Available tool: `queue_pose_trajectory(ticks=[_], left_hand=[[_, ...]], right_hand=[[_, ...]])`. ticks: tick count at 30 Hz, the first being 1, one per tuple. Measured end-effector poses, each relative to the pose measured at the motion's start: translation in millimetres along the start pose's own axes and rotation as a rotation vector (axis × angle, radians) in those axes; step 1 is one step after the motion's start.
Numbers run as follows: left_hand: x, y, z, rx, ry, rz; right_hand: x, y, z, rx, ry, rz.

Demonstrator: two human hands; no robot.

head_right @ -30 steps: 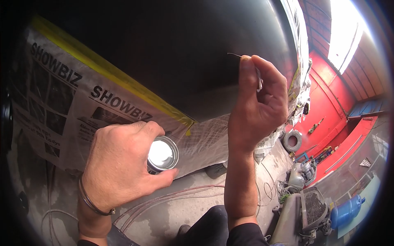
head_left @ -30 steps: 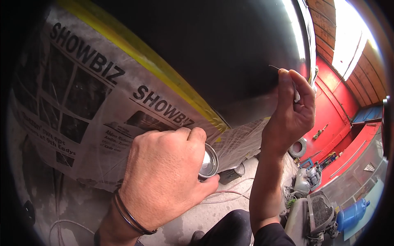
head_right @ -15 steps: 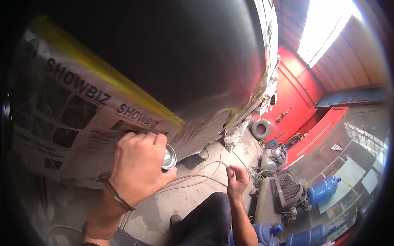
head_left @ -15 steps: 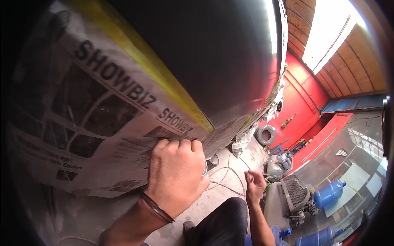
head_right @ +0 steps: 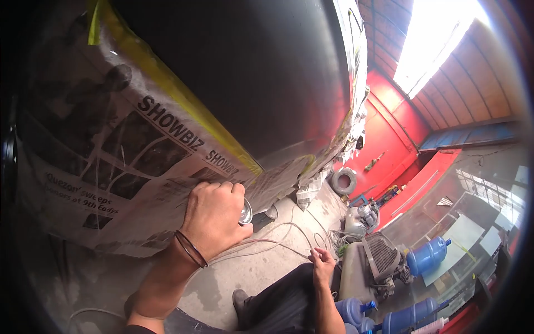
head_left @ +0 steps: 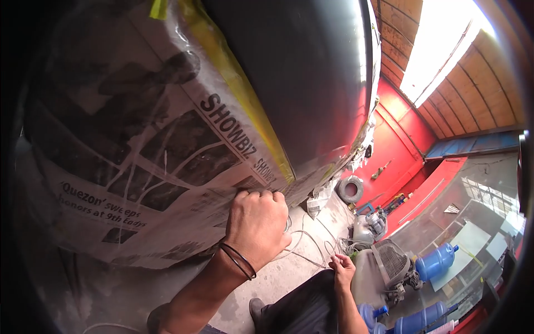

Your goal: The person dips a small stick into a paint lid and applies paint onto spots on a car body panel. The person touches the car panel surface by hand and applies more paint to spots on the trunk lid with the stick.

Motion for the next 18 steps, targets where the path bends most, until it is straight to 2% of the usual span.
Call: queue_pose_trajectory(ticks=[18], left_hand=[[10.3, -13.5, 15.8, 0.023, -0.079, 0.028]], right_hand=[[-25.3, -10.1, 9.3, 0.051, -0.026, 0.041]])
Point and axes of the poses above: each hand's wrist, its own y-axis towards the middle knuckle, its own x-axis out of the back of the hand, z = x × y, the point moved 8 cm from there along y, towards the middle knuckle, and after that the axes turned 7 degrees about z, right-handed, at the moved point
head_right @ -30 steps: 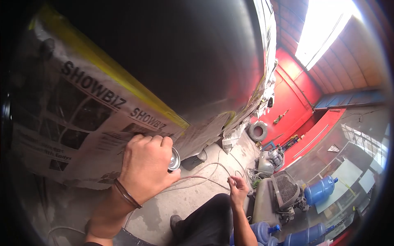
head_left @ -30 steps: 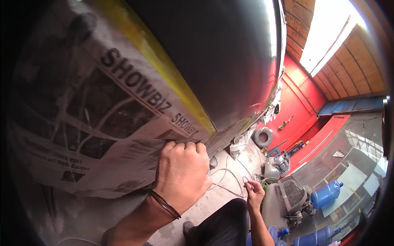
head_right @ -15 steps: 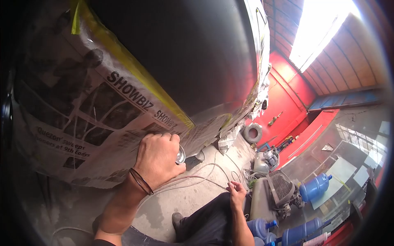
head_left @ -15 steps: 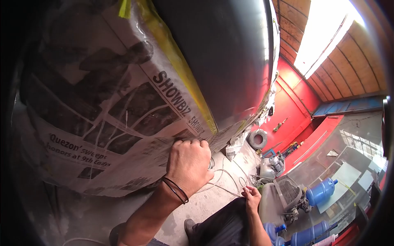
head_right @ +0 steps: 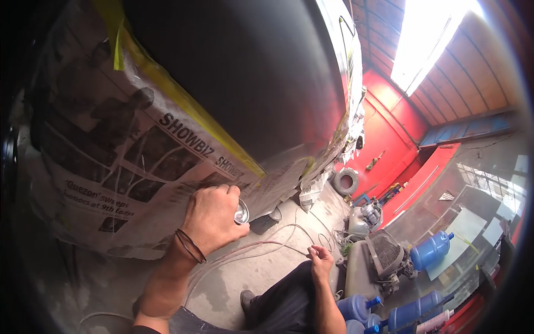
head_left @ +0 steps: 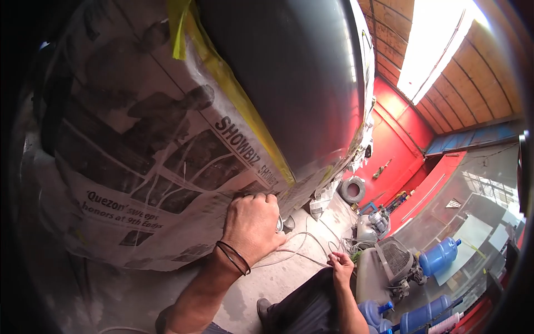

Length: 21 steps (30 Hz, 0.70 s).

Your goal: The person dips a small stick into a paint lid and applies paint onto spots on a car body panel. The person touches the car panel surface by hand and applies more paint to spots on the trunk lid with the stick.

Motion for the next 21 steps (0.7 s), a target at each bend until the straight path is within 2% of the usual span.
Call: queue_pose_trajectory(ticks=[14, 21], left_hand=[[3.1, -1.5, -0.4, 0.031, -0.001, 0.013], [1.8, -2.1, 1.7, 0.030, -0.030, -0.011]], right_hand=[[-28.6, 6.3, 5.8, -0.010, 0.081, 0.063], [-59.2, 21.9, 55.5, 0.097, 0.196, 0.103]])
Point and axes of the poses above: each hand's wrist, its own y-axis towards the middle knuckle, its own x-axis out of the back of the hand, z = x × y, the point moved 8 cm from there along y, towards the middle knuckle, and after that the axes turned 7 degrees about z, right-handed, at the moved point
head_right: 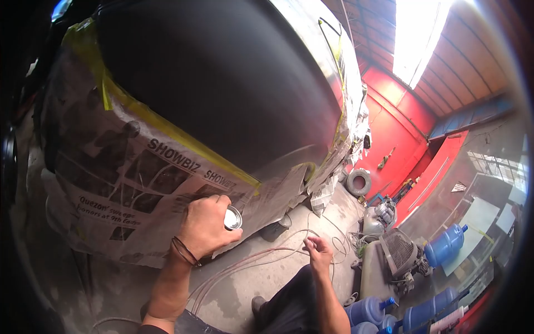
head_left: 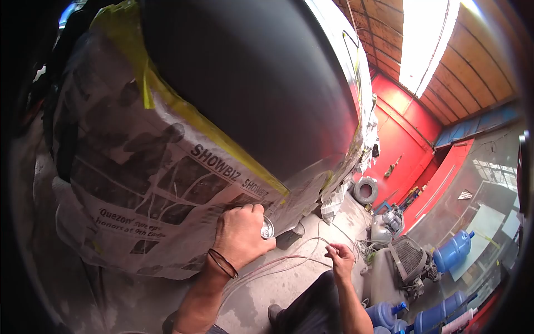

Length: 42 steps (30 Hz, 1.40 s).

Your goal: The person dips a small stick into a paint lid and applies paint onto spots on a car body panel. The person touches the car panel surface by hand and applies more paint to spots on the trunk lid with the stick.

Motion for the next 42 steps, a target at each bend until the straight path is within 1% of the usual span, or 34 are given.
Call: queue_pose_trajectory(ticks=[5, 10, 14, 15, 16, 17, 19, 21, 25, 29, 33, 34, 36, 39, 42], left_hand=[[2.4, 1.1, -2.2, 0.016, 0.000, 0.003], [3.1, 6.1, -10.6, 0.051, 0.049, 0.026], [3.6, 10.8, -18.5, 0.061, 0.078, 0.008], [2.7, 12.1, -19.7, 0.067, 0.090, 0.016], [0.9, 13.2, -21.0, 0.073, 0.102, 0.026], [-1.8, 13.8, -21.3, 0.083, 0.114, 0.038], [-6.3, 17.4, -24.2, 0.108, 0.146, 0.071], [-9.0, 22.3, -29.1, 0.139, 0.180, 0.108], [-10.7, 26.2, -38.2, 0.115, 0.245, 0.079], [-13.5, 22.5, -37.6, 0.102, 0.270, 0.028], [-15.1, 16.8, -34.2, 0.102, 0.292, -0.005], [-15.0, 16.7, -33.6, 0.102, 0.290, -0.013], [-13.5, 14.6, -32.7, 0.105, 0.282, -0.024], [-10.4, 13.5, -33.5, 0.093, 0.275, -0.057], [-10.1, 11.4, -32.6, 0.101, 0.270, -0.045]], right_hand=[[-45.3, 22.6, 48.5, 0.079, -0.026, 0.065], [-88.6, 35.6, 90.8, 0.147, 0.140, 0.131], [-98.2, 59.0, 120.2, 0.232, 0.201, 0.175], [-100.6, 67.3, 131.6, 0.256, 0.223, 0.185], [-103.1, 76.9, 147.3, 0.324, 0.238, 0.209], [-106.8, 86.9, 163.8, 0.321, 0.236, 0.213], [-116.5, 110.0, 191.4, 0.381, 0.295, 0.259], [-124.9, 134.0, 217.2, 0.439, 0.243, 0.281], [-140.7, 168.1, 260.6, 0.545, 0.260, 0.310], [-147.4, 169.6, 270.3, 0.609, 0.273, 0.333], [-157.1, 152.2, 262.6, 0.649, 0.267, 0.376], [-157.2, 147.4, 264.5, 0.735, 0.150, 0.354], [-163.1, 143.0, 264.5, 0.785, 0.132, 0.380], [-172.2, 137.3, 270.6, 0.825, 0.078, 0.420], [-180.7, 132.2, 278.6, 0.855, 0.026, 0.456]])
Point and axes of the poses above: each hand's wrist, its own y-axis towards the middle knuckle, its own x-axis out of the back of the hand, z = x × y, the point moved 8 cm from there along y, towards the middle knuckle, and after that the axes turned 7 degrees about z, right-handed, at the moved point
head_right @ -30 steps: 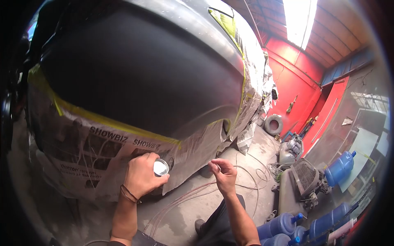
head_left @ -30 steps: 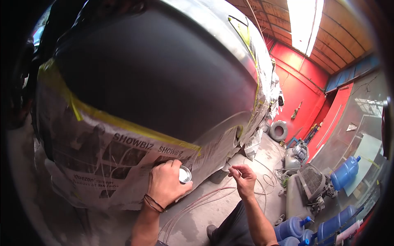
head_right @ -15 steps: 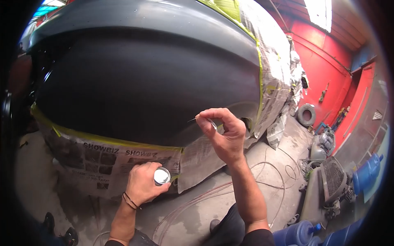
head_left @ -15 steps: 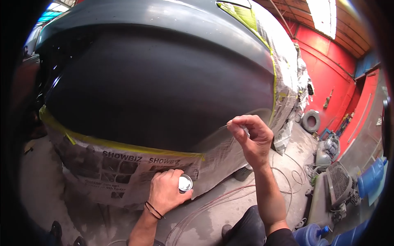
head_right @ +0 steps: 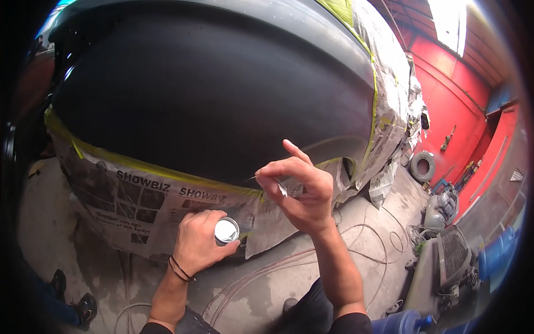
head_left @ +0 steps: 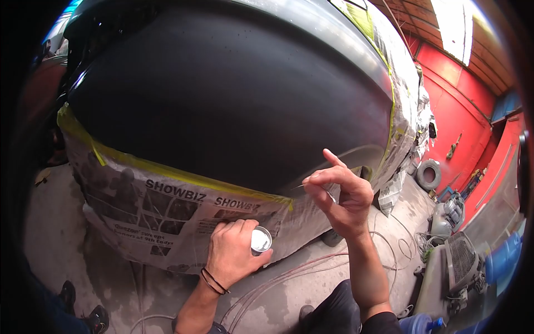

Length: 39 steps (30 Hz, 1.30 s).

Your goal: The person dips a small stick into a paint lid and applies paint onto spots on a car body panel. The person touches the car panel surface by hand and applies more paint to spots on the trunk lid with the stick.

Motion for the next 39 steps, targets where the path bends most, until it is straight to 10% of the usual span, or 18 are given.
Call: queue_pose_trajectory(ticks=[8, 19, 27, 39], left_hand=[[4.7, -3.5, -0.8, -0.032, -0.020, -0.023], [29.5, -20.5, 19.1, -0.019, -0.052, -0.080], [42.4, -29.1, 28.5, -0.018, -0.065, -0.094], [-12.4, -34.1, 9.8, -0.101, -0.072, 0.162]], right_hand=[[-11.7, -15.6, 19.4, 0.031, -0.031, 0.049], [52.9, -266.1, -77.9, -0.815, 0.019, -0.152], [57.9, -363.6, -88.7, -0.975, 0.165, -0.411], [-50.5, -355.1, -69.8, -1.099, 0.515, -0.352]])
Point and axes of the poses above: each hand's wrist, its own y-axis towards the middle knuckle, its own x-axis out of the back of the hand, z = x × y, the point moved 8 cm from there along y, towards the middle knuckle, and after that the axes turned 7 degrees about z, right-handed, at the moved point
